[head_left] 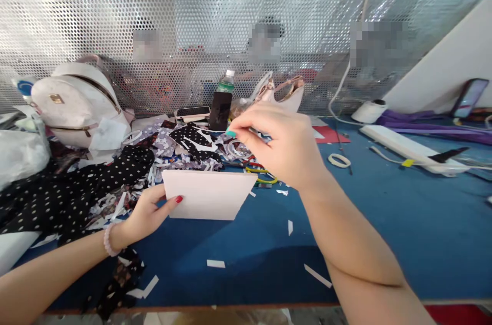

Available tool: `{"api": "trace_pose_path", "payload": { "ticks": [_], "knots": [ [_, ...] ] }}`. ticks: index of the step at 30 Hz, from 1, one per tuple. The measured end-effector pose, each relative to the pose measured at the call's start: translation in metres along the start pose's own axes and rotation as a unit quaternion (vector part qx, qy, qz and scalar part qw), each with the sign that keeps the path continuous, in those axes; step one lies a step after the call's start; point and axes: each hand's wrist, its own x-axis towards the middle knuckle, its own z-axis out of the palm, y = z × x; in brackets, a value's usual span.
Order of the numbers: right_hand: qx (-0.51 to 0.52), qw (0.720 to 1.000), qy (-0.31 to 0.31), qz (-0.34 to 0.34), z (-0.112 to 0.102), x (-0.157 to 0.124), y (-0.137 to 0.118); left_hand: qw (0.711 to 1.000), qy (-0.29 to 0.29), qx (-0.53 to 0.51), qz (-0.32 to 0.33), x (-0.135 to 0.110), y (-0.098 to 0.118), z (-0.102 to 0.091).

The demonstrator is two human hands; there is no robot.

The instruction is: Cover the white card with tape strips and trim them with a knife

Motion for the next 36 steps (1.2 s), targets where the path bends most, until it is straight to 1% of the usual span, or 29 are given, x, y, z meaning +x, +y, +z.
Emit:
{"api": "trace_pose_path", "payload": {
  "ticks": [3, 6, 8, 10, 13, 15, 21, 25, 30, 33, 36],
  "knots": [
    [-0.004, 1.0, -0.004, 0.008, -0.002, 0.001, 0.009, 1.0, -0.001, -0.007, -0.023, 0.001, -0.001, 0.002],
    [-0.01, 1.0, -0.015, 0.016, 0.006, 0.002, 0.024, 0.999, 0.0, -0.015, -0.043, 0.0, -0.003, 0.003],
    [-0.022, 0.999, -0.033, 0.034, 0.013, 0.002, 0.037, 0.998, -0.001, -0.024, -0.054, 0.0, -0.004, 0.003],
    [-0.031, 0.995, -0.06, 0.071, 0.02, 0.002, 0.049, 0.997, -0.004, -0.036, -0.064, 0.0, -0.004, 0.002],
    [-0.02, 0.98, -0.107, 0.166, 0.029, 0.001, 0.068, 0.995, -0.004, -0.06, -0.084, 0.002, -0.004, 0.001],
    [-0.01, 0.971, -0.122, 0.206, 0.034, -0.001, 0.08, 0.992, 0.002, -0.072, -0.099, 0.004, -0.006, 0.0],
    [0.017, 0.954, -0.148, 0.259, 0.045, -0.011, 0.116, 0.988, 0.031, -0.084, -0.128, 0.01, -0.015, -0.003],
    [0.003, 0.943, -0.174, 0.284, 0.048, -0.02, 0.138, 0.986, 0.04, -0.084, -0.138, 0.012, -0.017, -0.005],
    [-0.041, 0.915, -0.232, 0.327, 0.047, -0.035, 0.163, 0.985, 0.043, -0.083, -0.143, 0.013, -0.02, -0.005],
    [-0.075, 0.892, -0.267, 0.358, 0.045, -0.042, 0.174, 0.985, 0.043, -0.086, -0.144, 0.013, -0.022, -0.004],
    [-0.107, 0.862, -0.309, 0.388, 0.042, -0.047, 0.181, 0.984, 0.046, -0.09, -0.146, 0.013, -0.024, -0.004]
  ]
}}
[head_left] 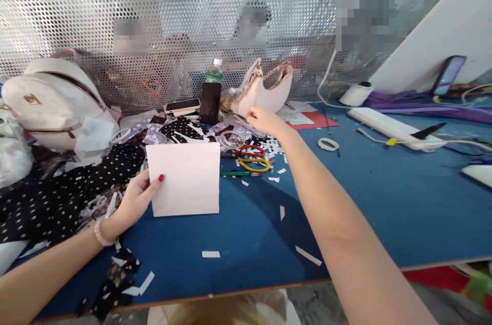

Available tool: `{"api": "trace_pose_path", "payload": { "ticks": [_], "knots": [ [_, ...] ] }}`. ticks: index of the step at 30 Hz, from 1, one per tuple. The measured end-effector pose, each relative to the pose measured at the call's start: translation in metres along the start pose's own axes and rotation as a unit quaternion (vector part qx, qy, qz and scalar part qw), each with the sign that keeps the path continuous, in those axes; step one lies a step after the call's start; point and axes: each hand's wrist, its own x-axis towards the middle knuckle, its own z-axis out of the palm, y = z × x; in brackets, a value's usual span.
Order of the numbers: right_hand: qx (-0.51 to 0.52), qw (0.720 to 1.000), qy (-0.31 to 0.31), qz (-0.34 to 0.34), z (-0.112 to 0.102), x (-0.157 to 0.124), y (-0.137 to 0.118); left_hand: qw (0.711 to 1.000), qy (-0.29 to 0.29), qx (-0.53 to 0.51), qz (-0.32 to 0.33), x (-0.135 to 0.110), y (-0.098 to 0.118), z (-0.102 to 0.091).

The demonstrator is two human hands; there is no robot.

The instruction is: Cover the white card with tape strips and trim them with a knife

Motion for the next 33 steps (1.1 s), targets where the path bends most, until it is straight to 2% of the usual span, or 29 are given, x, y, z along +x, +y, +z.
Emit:
{"api": "trace_pose_path", "payload": {
  "ticks": [7, 11, 15, 22, 33],
  "knots": [
    [-0.062, 0.985, -0.147, 0.059, -0.007, -0.003, 0.024, 1.0, 0.0, -0.004, -0.009, 0.0, 0.0, 0.0],
    [-0.073, 0.977, -0.189, 0.07, -0.009, -0.006, 0.041, 1.0, -0.001, -0.008, -0.01, 0.001, -0.002, 0.0],
    [-0.087, 0.978, -0.183, 0.056, -0.004, -0.004, 0.051, 1.0, -0.003, -0.014, -0.012, 0.001, -0.005, -0.001],
    [-0.134, 0.967, -0.181, 0.121, 0.013, 0.007, 0.051, 1.0, -0.01, -0.018, -0.011, 0.0, -0.005, -0.001],
    [-0.112, 0.987, -0.02, 0.112, 0.019, 0.01, 0.067, 1.0, -0.01, -0.019, -0.019, 0.001, -0.01, -0.002]
  ]
}}
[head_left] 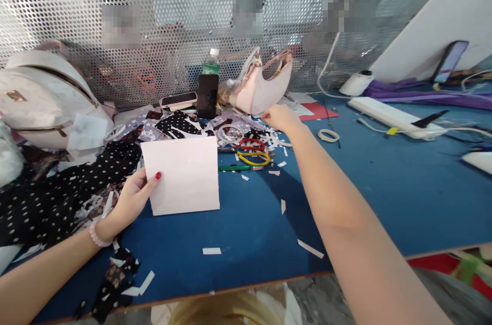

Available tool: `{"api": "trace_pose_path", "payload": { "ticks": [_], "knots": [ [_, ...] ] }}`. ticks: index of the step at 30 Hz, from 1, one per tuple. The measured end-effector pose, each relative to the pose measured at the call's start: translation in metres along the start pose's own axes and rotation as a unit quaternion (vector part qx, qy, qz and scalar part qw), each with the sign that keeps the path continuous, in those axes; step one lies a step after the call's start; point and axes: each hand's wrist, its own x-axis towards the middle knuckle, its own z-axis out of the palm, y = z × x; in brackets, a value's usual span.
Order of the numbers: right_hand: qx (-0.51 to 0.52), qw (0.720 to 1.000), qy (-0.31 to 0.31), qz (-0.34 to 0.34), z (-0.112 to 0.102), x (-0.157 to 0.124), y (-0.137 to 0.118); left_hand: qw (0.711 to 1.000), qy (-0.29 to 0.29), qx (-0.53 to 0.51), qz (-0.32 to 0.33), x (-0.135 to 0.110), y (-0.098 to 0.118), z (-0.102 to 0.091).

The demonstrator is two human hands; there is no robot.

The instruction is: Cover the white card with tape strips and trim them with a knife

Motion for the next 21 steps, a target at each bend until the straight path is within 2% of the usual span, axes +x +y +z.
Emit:
{"api": "trace_pose_path", "payload": {
  "ticks": [4, 13, 21],
  "knots": [
    [0.017, 0.999, 0.042, -0.001, 0.01, 0.004, 0.01, 1.0, -0.004, -0.005, -0.005, 0.0, 0.001, 0.001],
    [0.067, 0.996, 0.051, -0.012, 0.037, 0.016, 0.038, 1.0, 0.0, 0.003, -0.001, 0.001, -0.003, 0.001],
    [0.105, 0.989, 0.103, 0.01, 0.045, 0.016, 0.053, 1.0, 0.004, 0.009, 0.003, 0.002, -0.005, 0.0]
  ]
}}
